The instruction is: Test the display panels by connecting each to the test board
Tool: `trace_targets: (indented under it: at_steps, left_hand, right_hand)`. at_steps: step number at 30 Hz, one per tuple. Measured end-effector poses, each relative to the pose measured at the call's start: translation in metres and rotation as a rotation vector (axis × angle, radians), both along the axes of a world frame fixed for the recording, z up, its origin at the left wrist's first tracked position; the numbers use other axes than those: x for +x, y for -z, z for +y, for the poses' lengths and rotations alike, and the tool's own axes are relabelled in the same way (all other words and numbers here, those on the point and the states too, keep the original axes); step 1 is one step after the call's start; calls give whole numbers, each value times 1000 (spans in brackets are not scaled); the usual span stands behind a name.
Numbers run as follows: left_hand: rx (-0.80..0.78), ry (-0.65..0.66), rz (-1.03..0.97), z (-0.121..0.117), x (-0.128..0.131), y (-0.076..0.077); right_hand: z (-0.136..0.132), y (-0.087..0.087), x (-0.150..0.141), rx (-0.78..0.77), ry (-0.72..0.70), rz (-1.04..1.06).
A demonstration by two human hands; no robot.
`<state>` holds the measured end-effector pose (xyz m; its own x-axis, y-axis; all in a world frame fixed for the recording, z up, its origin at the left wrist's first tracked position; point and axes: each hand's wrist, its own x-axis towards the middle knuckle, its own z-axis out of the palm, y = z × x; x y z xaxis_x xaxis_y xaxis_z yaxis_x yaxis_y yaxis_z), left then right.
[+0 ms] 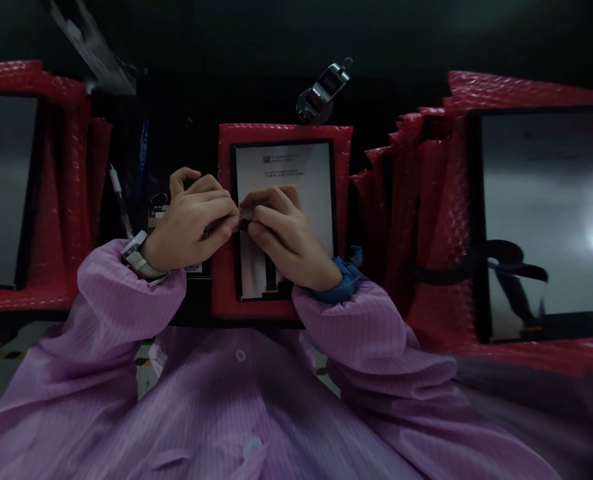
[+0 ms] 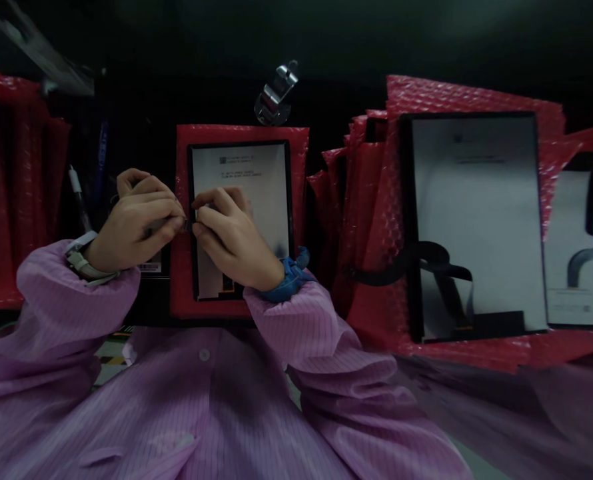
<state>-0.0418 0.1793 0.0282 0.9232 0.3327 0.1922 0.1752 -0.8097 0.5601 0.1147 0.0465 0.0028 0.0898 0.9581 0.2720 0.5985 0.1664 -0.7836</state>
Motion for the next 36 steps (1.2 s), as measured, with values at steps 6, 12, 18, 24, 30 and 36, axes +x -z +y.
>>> trace_targets:
  at_steps: [6,12,18,24,30,36]
  left_hand:
    - [-29,2,-11,1,-1,1]
    - [-50,-20,-11,3,-1,3]
    - [-84,-53,-16,1,-1,0]
    - [-48,-124,-42,-5,2,7]
    - [61,-164,-197,-10,-3,-2]
    - [144,-689,-368,-53,-55,-2]
  right_hand:
    - [-1,0,4,16,-33,16]
    - [-1,2,7,-3,-47,-16]
    - [-1,2,5,31,-33,-37]
    - [-1,3,2,27,-42,-47]
    - [-3,-3,1,42,73,-34]
    - [-49,-15,-10,53,412,-32]
